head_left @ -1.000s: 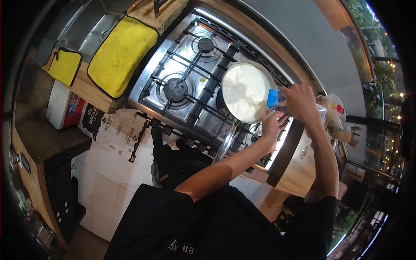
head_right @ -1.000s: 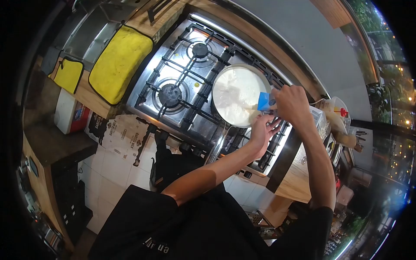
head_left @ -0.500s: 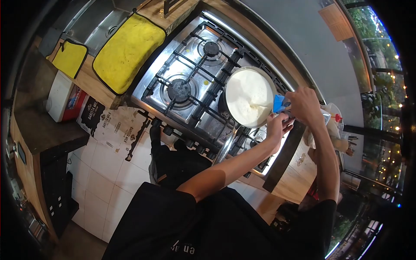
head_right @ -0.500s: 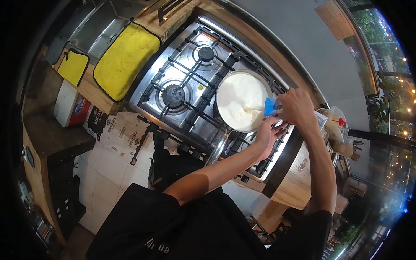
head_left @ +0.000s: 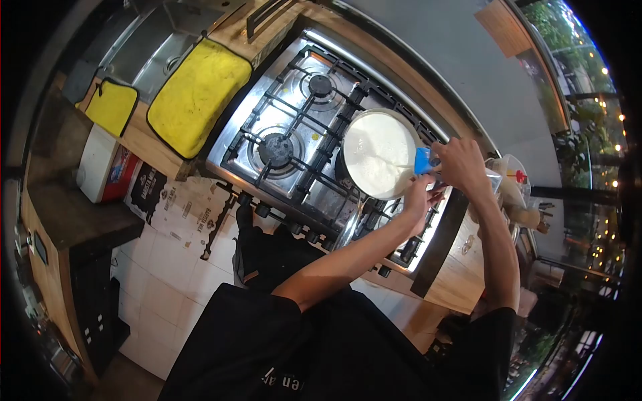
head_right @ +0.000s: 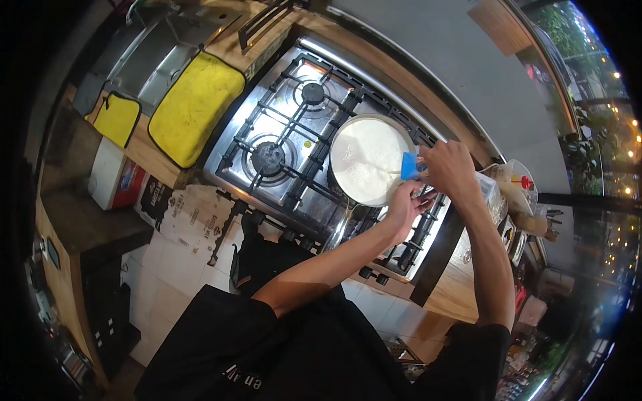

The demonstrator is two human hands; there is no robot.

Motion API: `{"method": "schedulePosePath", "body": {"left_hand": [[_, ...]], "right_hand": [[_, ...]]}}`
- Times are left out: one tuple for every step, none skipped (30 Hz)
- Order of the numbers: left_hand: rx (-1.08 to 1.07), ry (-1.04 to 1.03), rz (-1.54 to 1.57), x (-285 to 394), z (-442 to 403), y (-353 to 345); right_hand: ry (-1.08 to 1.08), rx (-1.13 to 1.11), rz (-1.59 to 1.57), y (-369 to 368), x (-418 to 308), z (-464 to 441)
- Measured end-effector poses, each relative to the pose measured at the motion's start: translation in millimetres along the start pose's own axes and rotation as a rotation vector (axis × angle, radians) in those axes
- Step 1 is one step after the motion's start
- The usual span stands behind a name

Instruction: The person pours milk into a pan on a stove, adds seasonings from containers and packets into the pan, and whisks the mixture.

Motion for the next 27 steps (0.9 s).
{"method": "schedulePosePath", "body": {"left_hand": [[-0.008,-0.012,-0.034,4,2,0],[0.043,-0.058,-0.096,10,5,3],[0.03,-0.041,-0.123,14,10,4],[0.056,-0.038,-0.169,19,14,8],[0.078,-0.033,-0.217,26,20,9],[0.082,0.007,-0.275,32,26,10],[0.056,0.036,-0.311,39,36,6],[0.039,0.025,-0.419,47,47,1],[0.02,0.02,-0.532,54,57,-1],[-0.041,0.025,-0.61,59,66,0],[-0.105,0.039,-0.692,62,75,2],[-0.162,0.047,-0.782,68,89,-1],[-0.21,0.072,-0.882,75,104,0],[-0.23,0.094,-0.922,80,123,-2],[-0.268,0.111,-0.975,86,138,2],[-0.306,0.142,-1.026,91,154,10],[-0.326,0.144,-1.064,99,173,14],[-0.319,0.167,-1.148,106,185,27],[-0.364,0.205,-1.136,114,194,44],[-0.312,0.214,-1.245,118,211,52],[-0.345,0.22,-1.353,122,222,61],[-0.344,0.286,-1.355,126,233,74],[-0.341,0.34,-1.363,132,243,87],[-0.324,0.368,-1.441,140,253,100],[-0.346,0.41,-1.498,150,255,117],[-0.368,0.447,-1.592,160,258,133],[-0.39,0.448,-1.675,167,259,146]], "right_hand": [[-0.041,-0.011,-0.002,-2,2,3],[-0.069,-0.006,-0.007,-1,1,9],[-0.165,-0.068,-0.091,-2,1,18],[-0.265,-0.128,-0.176,-5,0,29],[-0.389,-0.045,-0.207,-12,-2,43],[-0.511,-0.002,-0.287,-19,-9,59],[-0.638,0.046,-0.363,-24,-18,75],[-0.763,0.149,-0.472,-35,-30,92],[-0.895,0.255,-0.581,-46,-45,109],[-1.04,0.267,-0.661,-54,-63,123],[-1.185,0.374,-0.762,-52,-83,135],[-1.262,0.542,-0.903,-60,-105,146],[-1.339,0.725,-1.028,-67,-127,157],[-1.453,0.746,-1.01,-67,-149,168],[-1.552,0.815,-1.026,-64,-171,176],[-1.662,0.879,-1.031,-61,-194,185],[-1.736,0.963,-1.071,-47,-215,197],[-1.823,1.052,-1.086,-35,-235,210],[-1.891,1.126,-1.004,-36,-264,221],[-1.985,1.171,-0.903,-33,-304,238],[-2.087,1.162,-0.927,-25,-340,253],[-2.174,1.169,-0.949,-14,-377,269],[-2.346,1.141,-0.844,-3,-421,285],[-2.506,1.14,-0.779,5,-465,293],[-2.638,1.155,-0.72,12,-506,297],[-2.816,1.019,-0.647,18,-557,300],[-2.986,1.025,-0.61,32,-602,305]]}}
Point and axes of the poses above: each hand's wrist, its own z-axis away from the middle knuckle, its own y-axis out of the back of the hand, x = y × z, the point moved 5 cm from there along -z, towards the middle knuckle, and after that the axes turned 5 degrees about z, right-handed, at the moved point
